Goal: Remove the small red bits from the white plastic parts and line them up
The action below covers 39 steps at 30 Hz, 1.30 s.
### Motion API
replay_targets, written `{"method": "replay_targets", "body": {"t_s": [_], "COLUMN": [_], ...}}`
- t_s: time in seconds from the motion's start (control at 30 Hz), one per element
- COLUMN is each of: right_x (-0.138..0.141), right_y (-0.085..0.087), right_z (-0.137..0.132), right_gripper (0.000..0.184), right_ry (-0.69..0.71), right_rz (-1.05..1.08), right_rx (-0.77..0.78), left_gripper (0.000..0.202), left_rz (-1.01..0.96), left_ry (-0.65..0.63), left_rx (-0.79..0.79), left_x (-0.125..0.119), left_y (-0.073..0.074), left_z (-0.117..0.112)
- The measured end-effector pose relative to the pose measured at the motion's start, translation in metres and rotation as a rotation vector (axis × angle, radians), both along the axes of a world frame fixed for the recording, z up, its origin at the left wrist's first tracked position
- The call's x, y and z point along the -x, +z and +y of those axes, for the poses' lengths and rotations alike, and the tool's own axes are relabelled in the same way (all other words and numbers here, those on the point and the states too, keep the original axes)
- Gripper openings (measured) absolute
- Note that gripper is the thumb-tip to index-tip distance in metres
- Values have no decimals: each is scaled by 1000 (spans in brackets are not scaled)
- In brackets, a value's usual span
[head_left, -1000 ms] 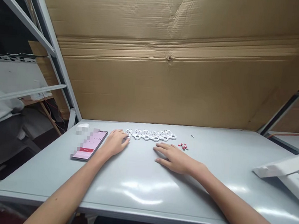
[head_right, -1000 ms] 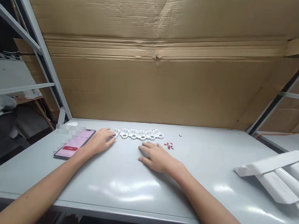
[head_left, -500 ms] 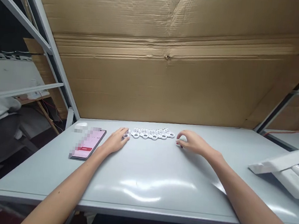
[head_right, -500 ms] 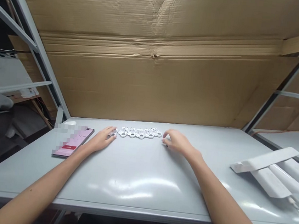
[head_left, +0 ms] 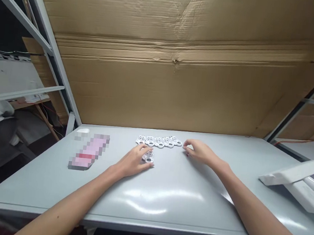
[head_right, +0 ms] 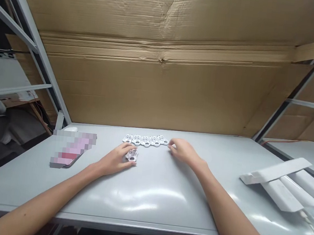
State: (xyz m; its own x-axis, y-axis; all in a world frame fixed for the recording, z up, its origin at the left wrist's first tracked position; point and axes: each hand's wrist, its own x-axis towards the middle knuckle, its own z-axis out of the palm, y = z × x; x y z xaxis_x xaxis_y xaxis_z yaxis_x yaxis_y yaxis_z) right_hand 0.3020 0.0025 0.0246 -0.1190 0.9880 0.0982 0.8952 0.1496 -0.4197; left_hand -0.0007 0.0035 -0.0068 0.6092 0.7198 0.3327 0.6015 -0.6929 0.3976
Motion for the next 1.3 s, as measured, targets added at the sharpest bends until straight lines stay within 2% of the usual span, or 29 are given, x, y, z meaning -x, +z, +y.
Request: {"method": "replay_targets", "body": {"t_s": [0.13,0.47,0.57,0.7,0.83,0.93,1.03,1.1,1.3], "right_x": [1,-8,-10,-2,19,35,47,52,60], "right_y": [3,6,6,8,9,5,-3,-8,-15], "right_z": [-1,-1,0,-1,-6,-9,-10,-10,-8], "right_gripper": [18,17,15,25,36,37,33,27,7], "right_ry": [11,119,137,167,215,253,261,209,34], "right_rz": [43,22,89,276,483,740,1008,1132,1354], "right_rx": [-25,60,60,44,102,167,281,366,551], "left_gripper": [47,50,50,47,46,45,45,47,38], "left_rz": [34,151,158,149,131,122,130,140,152], "left_ry": [1,-20,-49,-54,-22,-14,-31,-46,-79], "left_rx": [22,8,-1,-16,-52,-70,-79,-90,-117], "left_x": [1,11,13,12,7,5,5,8,12], "left_y": [4,14,16,13,6,3,4,7,13], "left_z": [-3,-2,-2,-1,1,2,1,1,3]}}
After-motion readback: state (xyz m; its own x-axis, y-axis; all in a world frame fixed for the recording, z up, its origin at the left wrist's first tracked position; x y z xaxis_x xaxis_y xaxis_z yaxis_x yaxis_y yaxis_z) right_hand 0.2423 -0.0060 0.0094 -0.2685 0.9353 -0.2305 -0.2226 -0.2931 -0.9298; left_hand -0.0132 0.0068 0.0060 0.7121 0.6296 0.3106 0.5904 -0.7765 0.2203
